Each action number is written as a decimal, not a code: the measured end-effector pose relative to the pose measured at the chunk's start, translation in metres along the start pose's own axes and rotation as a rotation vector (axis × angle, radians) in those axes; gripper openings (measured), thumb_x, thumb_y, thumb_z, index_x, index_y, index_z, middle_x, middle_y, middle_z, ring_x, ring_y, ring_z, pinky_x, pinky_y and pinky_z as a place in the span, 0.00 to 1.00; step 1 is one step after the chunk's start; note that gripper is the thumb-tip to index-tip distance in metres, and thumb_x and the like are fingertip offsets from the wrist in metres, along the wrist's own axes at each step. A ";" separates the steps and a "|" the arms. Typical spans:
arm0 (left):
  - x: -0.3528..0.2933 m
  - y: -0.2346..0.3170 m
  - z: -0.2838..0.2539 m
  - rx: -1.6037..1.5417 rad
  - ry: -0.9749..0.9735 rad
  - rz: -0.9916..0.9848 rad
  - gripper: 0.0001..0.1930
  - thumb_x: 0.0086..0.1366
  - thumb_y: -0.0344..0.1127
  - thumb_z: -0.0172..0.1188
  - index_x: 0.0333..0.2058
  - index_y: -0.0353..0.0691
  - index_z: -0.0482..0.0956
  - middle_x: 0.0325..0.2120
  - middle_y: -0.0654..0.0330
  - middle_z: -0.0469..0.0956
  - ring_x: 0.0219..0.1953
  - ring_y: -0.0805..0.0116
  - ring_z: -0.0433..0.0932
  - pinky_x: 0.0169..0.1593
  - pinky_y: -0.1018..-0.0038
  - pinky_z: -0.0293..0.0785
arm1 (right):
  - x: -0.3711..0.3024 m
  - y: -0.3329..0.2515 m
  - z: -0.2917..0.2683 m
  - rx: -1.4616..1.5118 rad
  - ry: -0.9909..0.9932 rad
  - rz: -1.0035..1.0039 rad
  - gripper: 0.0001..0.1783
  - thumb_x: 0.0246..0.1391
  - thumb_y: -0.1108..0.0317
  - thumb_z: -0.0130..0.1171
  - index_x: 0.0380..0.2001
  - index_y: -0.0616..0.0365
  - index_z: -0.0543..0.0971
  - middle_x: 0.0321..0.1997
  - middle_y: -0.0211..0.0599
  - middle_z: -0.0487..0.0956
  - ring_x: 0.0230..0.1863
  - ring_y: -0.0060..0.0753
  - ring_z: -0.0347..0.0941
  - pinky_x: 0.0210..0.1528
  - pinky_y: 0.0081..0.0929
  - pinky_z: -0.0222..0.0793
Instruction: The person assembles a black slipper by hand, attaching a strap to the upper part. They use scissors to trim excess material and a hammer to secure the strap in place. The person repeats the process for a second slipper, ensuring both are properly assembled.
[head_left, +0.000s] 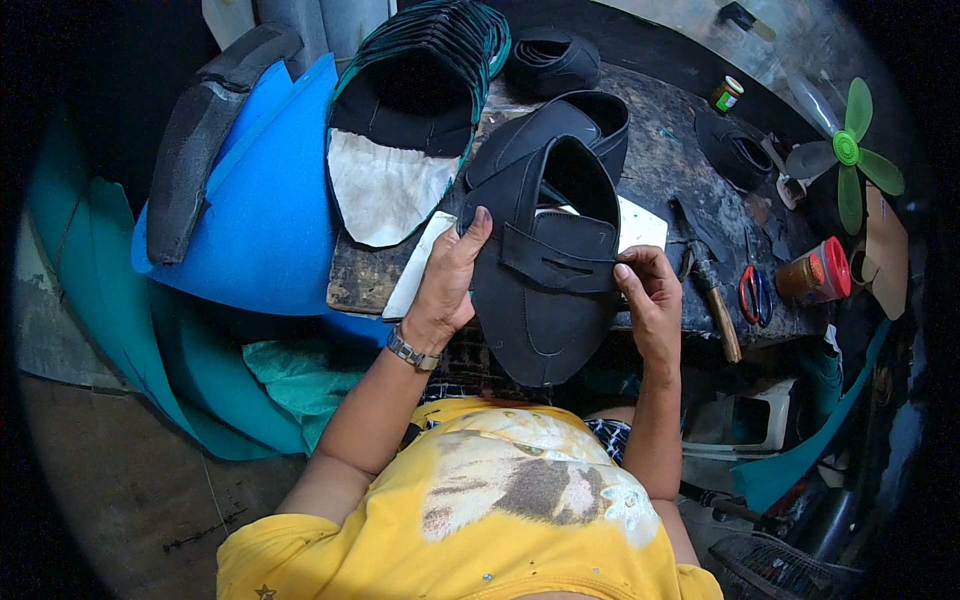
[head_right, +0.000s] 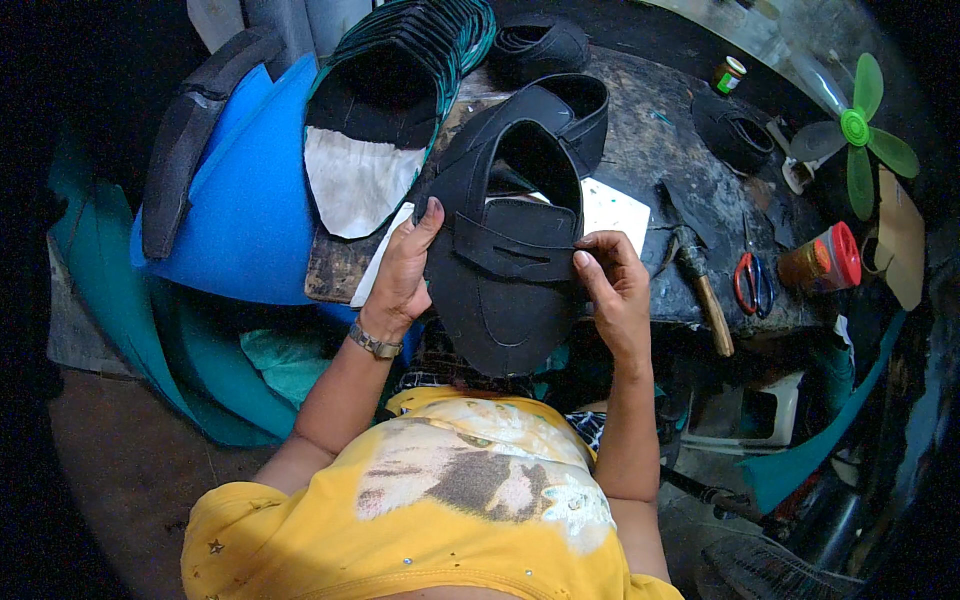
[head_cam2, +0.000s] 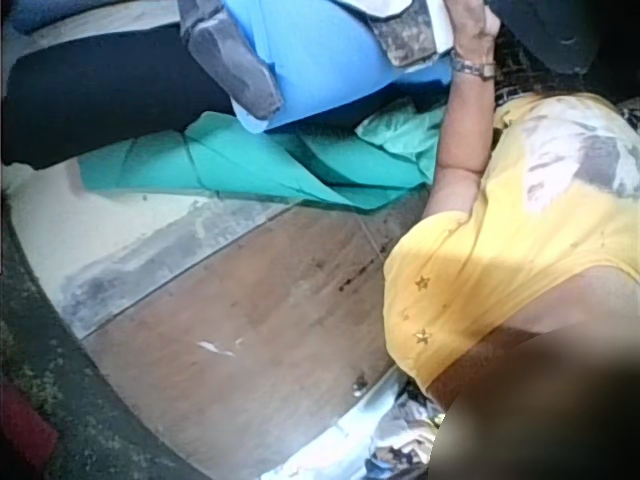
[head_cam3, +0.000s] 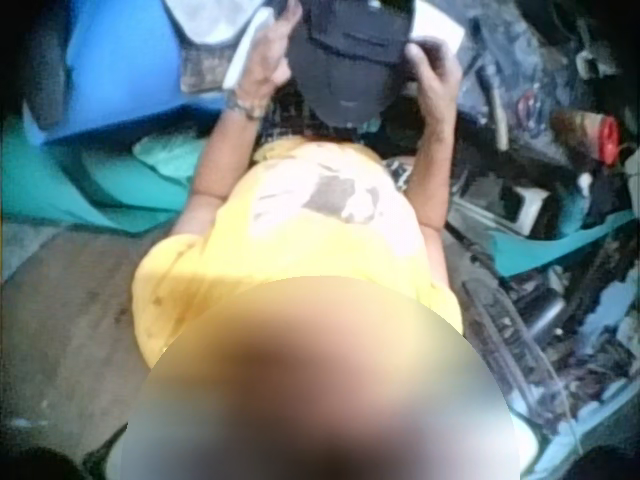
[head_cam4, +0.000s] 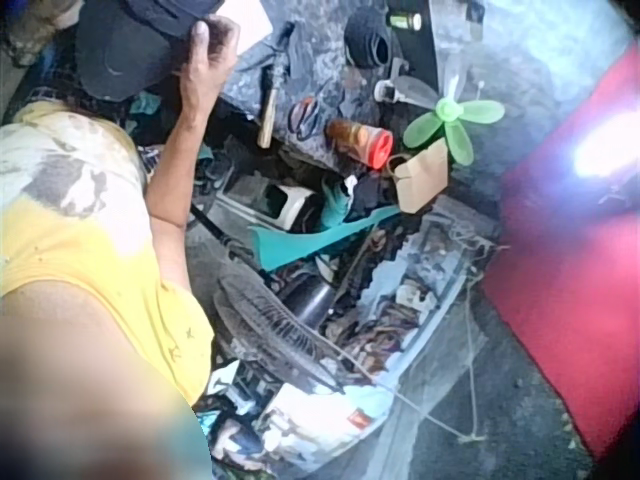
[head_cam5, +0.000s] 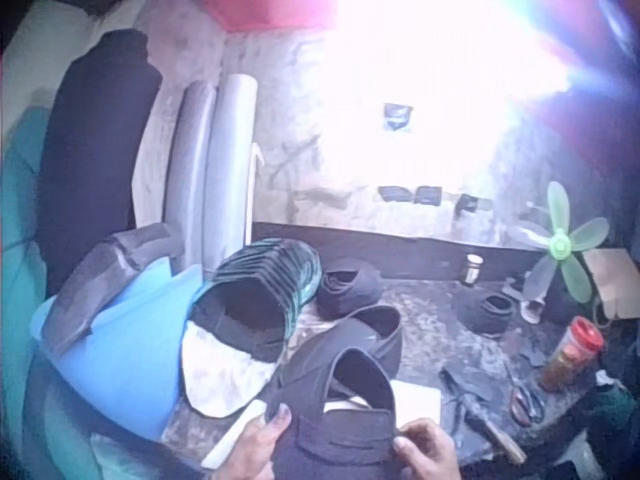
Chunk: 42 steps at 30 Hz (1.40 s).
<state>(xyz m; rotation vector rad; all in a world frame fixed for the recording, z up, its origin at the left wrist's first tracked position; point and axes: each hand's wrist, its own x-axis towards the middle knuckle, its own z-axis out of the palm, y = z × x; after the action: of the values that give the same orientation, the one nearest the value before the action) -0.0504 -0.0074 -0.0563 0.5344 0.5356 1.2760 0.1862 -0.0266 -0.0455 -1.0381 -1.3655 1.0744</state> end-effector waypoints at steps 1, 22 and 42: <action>0.000 -0.001 -0.001 -0.013 -0.027 0.029 0.22 0.66 0.45 0.57 0.49 0.33 0.70 0.44 0.54 0.77 0.45 0.65 0.77 0.49 0.65 0.77 | 0.000 0.001 0.000 0.001 -0.008 0.000 0.08 0.58 0.70 0.58 0.40 0.58 0.74 0.35 0.25 0.73 0.36 0.14 0.67 0.40 0.13 0.63; -0.006 0.005 -0.008 0.062 -0.080 0.024 0.21 0.58 0.30 0.64 0.49 0.33 0.73 0.43 0.54 0.79 0.44 0.66 0.79 0.51 0.68 0.76 | -0.002 0.005 -0.001 0.047 -0.043 0.016 0.07 0.58 0.69 0.58 0.39 0.57 0.73 0.35 0.23 0.71 0.35 0.12 0.65 0.38 0.10 0.60; -0.006 0.008 -0.005 0.011 -0.033 0.014 0.28 0.61 0.40 0.64 0.54 0.33 0.66 0.48 0.54 0.75 0.49 0.63 0.76 0.53 0.67 0.75 | -0.001 0.006 0.004 0.017 -0.033 -0.007 0.09 0.59 0.68 0.58 0.40 0.57 0.73 0.35 0.23 0.72 0.35 0.12 0.65 0.39 0.11 0.60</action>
<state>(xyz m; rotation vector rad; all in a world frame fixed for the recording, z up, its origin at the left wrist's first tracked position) -0.0607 -0.0118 -0.0549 0.5687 0.5124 1.2765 0.1825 -0.0264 -0.0513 -1.0068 -1.3828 1.1003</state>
